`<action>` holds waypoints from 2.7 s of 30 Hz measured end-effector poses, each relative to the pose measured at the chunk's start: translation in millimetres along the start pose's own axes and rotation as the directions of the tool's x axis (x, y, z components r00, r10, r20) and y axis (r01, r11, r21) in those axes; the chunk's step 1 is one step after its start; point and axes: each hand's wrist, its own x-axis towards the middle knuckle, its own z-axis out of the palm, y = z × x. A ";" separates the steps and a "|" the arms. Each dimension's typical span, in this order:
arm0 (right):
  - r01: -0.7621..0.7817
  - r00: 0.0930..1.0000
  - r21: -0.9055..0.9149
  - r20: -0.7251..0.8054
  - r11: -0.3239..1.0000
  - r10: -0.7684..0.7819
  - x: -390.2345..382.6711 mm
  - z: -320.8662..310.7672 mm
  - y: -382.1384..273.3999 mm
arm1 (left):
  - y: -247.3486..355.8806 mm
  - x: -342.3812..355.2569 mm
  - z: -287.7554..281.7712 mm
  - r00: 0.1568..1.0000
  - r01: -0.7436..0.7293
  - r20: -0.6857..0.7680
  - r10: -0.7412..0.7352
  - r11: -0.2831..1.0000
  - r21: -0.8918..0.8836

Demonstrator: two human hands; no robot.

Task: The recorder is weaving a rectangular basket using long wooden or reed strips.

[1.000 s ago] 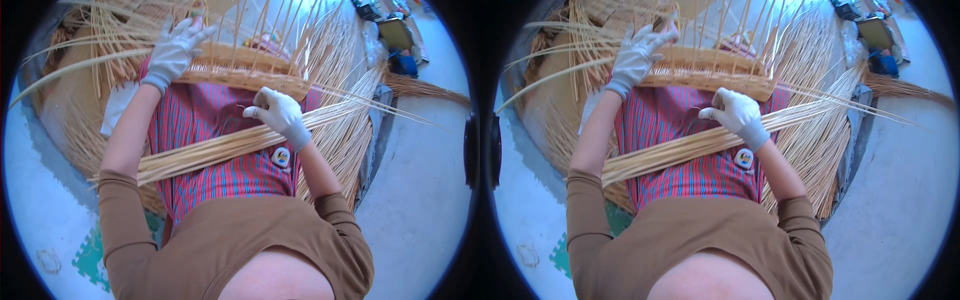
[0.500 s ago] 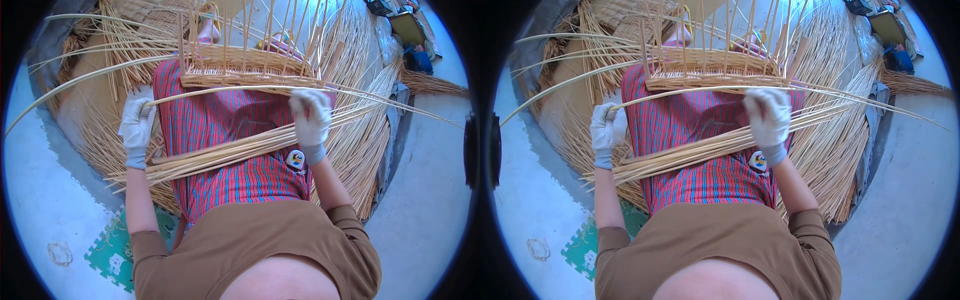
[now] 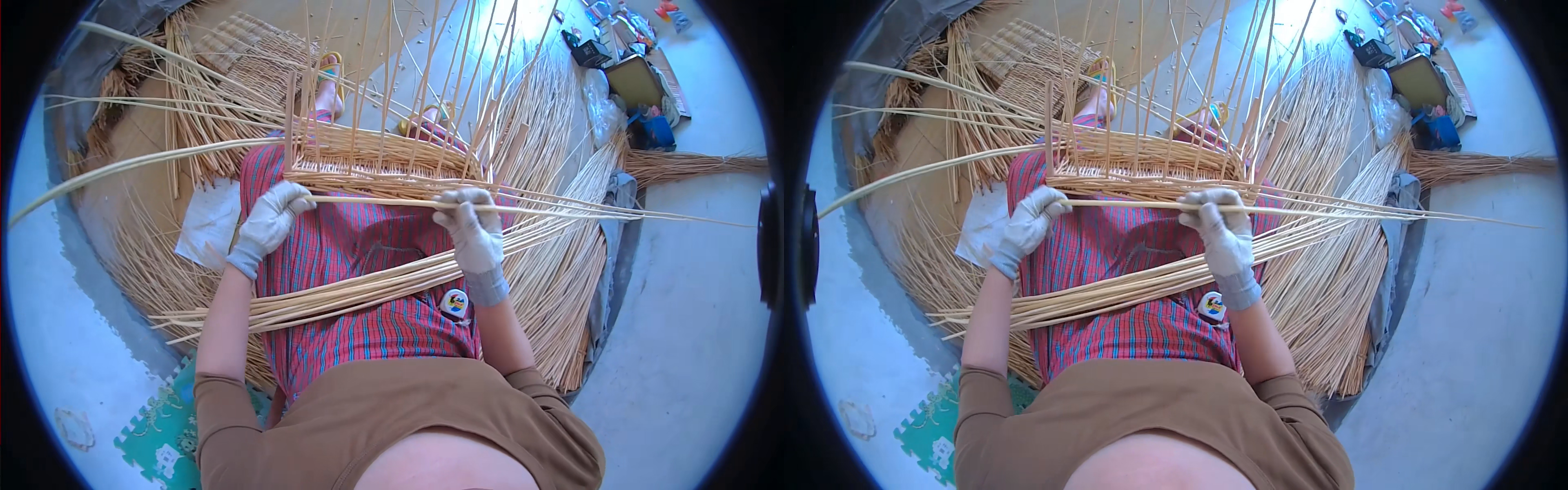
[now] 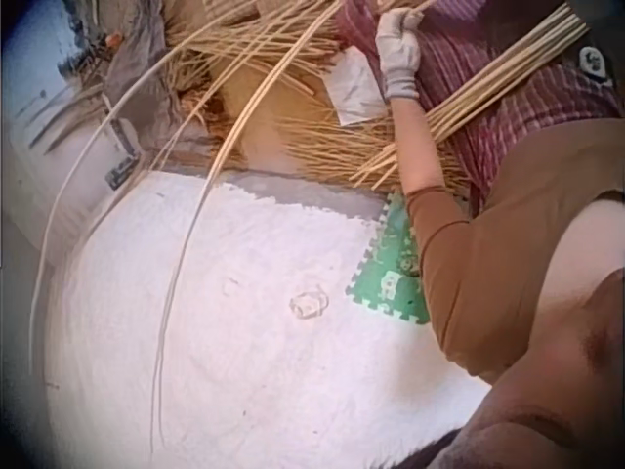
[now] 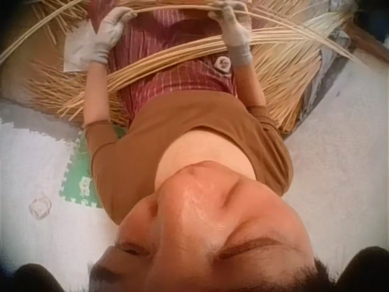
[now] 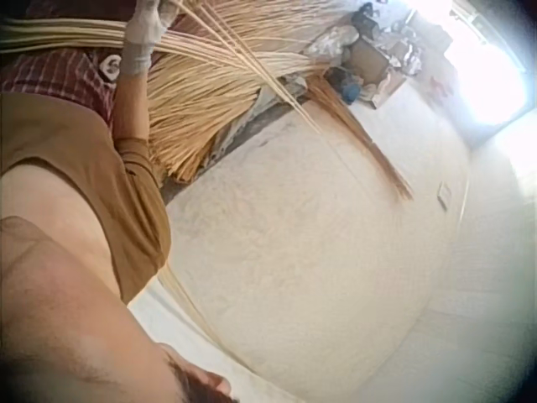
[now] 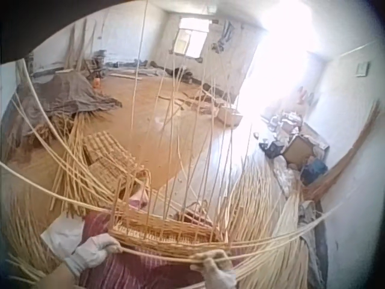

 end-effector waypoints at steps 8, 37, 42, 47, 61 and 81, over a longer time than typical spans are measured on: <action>0.022 0.940 -0.020 -0.339 1.000 -0.027 15.0 -78.0 29.7 | 18.3 20.1 51.3 0.783 -0.105 -0.557 -0.278 0.823 -0.558; 0.542 0.719 -0.839 0.492 -0.048 -0.490 235.7 72.5 39.2 | -1.9 84.4 127.1 0.904 0.301 -0.302 -0.302 0.952 -0.053; 0.365 0.867 -0.497 -0.126 0.787 -0.482 222.5 130.6 82.1 | 9.0 90.8 119.7 0.848 0.451 -0.198 -0.492 0.866 -0.216; 0.412 0.882 -0.372 -0.064 0.832 -0.466 88.4 24.6 50.6 | 15.9 86.2 96.4 0.840 0.446 -0.164 -0.517 0.831 -0.331; 0.047 0.918 0.103 -0.395 0.994 -0.003 43.4 -48.6 32.7 | 21.6 94.1 113.3 0.811 0.300 -0.287 -0.509 0.784 -0.543; 0.149 0.909 -0.736 -0.161 0.660 -0.385 167.9 -57.4 56.5 | 67.1 134.0 176.3 0.876 0.482 0.100 -0.471 0.857 -0.183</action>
